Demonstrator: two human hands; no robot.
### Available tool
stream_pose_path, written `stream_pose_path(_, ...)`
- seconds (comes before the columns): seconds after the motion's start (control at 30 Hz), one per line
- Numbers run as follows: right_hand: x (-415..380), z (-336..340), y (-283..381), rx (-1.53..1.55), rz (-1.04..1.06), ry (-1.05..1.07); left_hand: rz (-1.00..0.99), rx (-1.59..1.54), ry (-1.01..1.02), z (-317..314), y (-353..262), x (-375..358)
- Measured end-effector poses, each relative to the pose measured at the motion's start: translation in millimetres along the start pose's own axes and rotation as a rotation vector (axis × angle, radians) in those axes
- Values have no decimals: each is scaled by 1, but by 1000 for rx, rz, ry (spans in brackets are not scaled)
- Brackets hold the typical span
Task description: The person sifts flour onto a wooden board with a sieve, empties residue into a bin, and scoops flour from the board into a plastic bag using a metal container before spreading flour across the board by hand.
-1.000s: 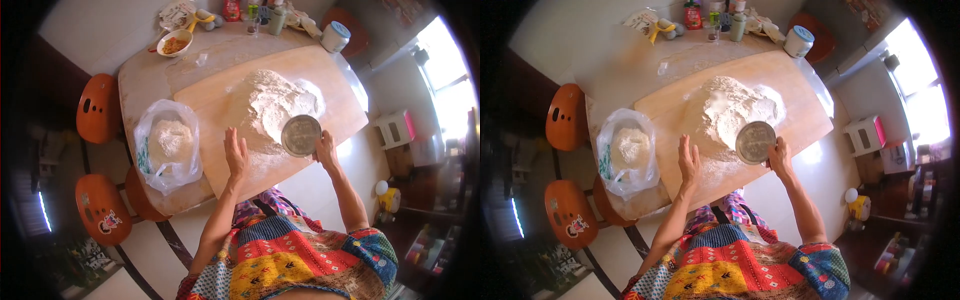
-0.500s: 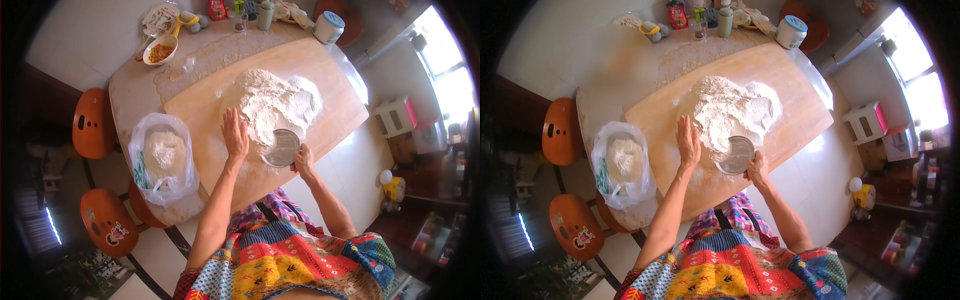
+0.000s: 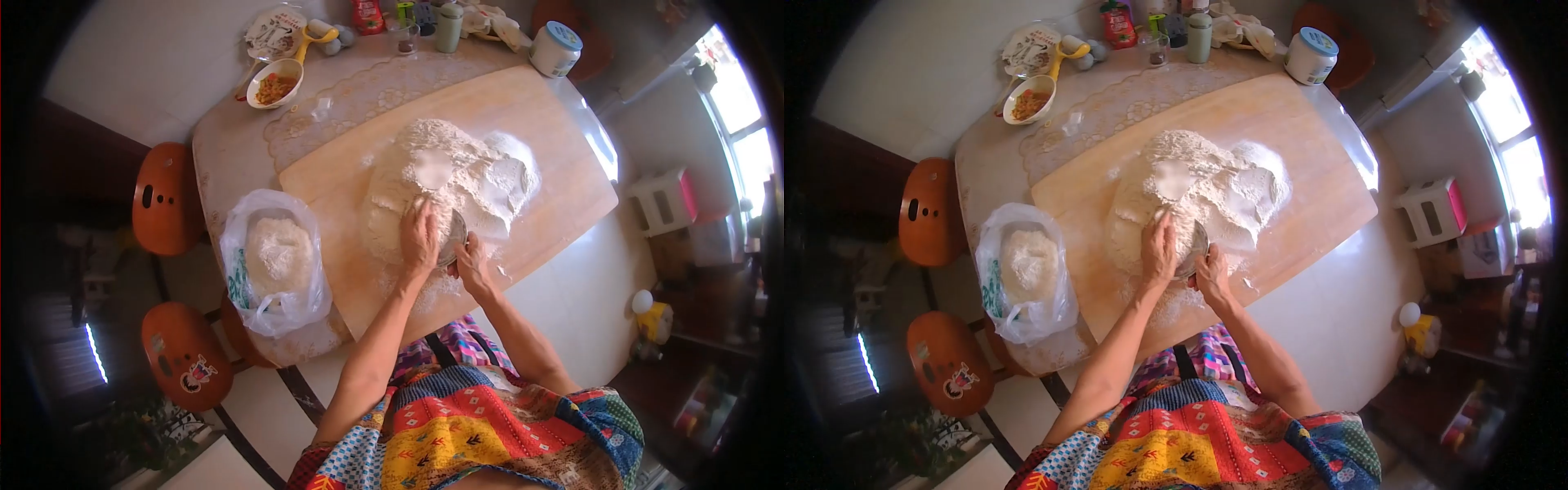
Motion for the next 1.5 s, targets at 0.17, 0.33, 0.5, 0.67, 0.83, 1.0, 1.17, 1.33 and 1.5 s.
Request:
stream_pose_path(0.17, 1, 5, -3, 85, 21, 16, 54, -105, 167, 9, -30, -15)
stream_pose_path(0.33, -8, 21, 12, 71, 23, 68, 41, -104, 105, 41, -45, -12)
stream_pose_path(0.5, -14, 37, 15, 103, 38, 106, 242, -143, -119, 77, -21, -15)
stream_pose_path(0.67, -21, 33, 31, 114, 80, 131, 584, 27, 48, 59, 44, -31)
stream_pose_path(0.83, -28, 11, 59, 79, 119, 209, 423, -260, -89, 63, 23, -44)
stream_pose_path(1.0, -27, -40, 81, 94, 98, 368, 652, -554, -118, 88, 25, -63)
stream_pose_path(1.17, -37, -126, 97, 22, 114, 532, 628, -518, -27, 99, 35, -82)
stream_pose_path(1.33, -27, -202, 85, -165, 129, 603, 559, -468, -15, 100, 38, -93)
stream_pose_path(1.5, -10, -261, 67, -525, 295, 543, 558, -452, -54, 113, 35, -92)
Point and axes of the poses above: each hand's wrist, its own x-axis towards the middle knuckle, its own z-axis out of the back of the hand, y = z × x, the point moved 2 cm from there along x, towards the middle knuckle, and after that the axes turned 8 degrees about x, right-handed, at the moved point
